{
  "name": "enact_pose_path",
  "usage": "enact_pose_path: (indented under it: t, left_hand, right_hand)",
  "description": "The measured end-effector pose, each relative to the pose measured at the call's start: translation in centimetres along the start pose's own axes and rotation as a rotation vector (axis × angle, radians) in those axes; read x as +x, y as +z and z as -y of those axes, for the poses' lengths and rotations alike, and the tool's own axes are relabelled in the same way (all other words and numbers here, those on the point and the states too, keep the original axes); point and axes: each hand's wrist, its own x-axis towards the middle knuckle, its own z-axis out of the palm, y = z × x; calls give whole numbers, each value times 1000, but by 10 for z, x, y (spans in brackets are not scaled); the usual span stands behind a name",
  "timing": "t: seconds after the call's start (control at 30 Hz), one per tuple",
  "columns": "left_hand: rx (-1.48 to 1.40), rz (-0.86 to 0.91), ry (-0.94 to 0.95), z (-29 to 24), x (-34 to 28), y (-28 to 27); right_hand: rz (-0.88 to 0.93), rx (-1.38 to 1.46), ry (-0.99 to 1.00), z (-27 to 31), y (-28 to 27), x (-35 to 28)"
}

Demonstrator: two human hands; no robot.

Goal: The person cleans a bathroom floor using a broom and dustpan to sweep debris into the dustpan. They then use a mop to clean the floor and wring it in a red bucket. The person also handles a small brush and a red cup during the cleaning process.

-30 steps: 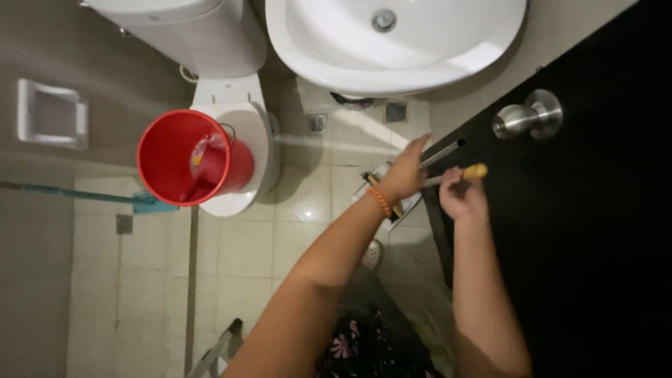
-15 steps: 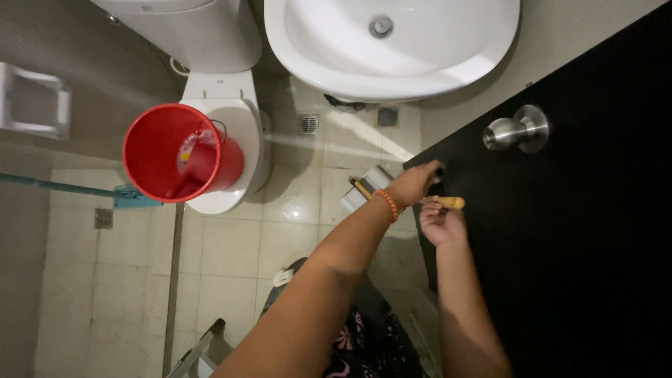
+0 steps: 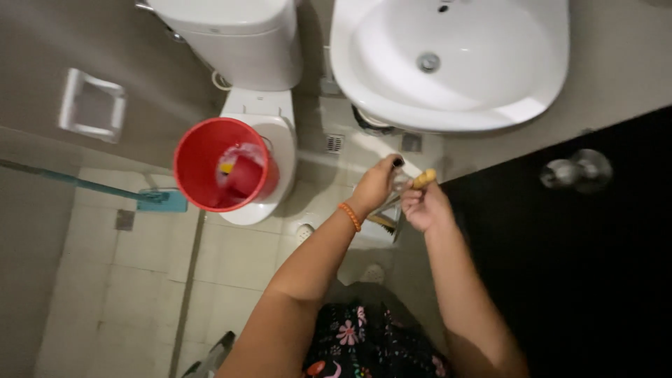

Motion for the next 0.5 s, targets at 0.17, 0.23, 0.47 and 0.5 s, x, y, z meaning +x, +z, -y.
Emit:
enact_pose_path:
  t: [0.17,0.23,0.47,0.5]
  left_hand:
    - [-32,-208,-9,24,8,-82]
    - [-35,-239,-24,35,10,-111]
    - [-54,-401,-117,84,32,-176]
    - [-51,-441,-107,88,37,-184]
  right_hand:
    - [13,-81,13,-30,71,39]
    - [23,-108,62,-43,94,60]
    - [-124,-406,-35,-68,177,115]
    - [-193,-476,-71,-71,196,112]
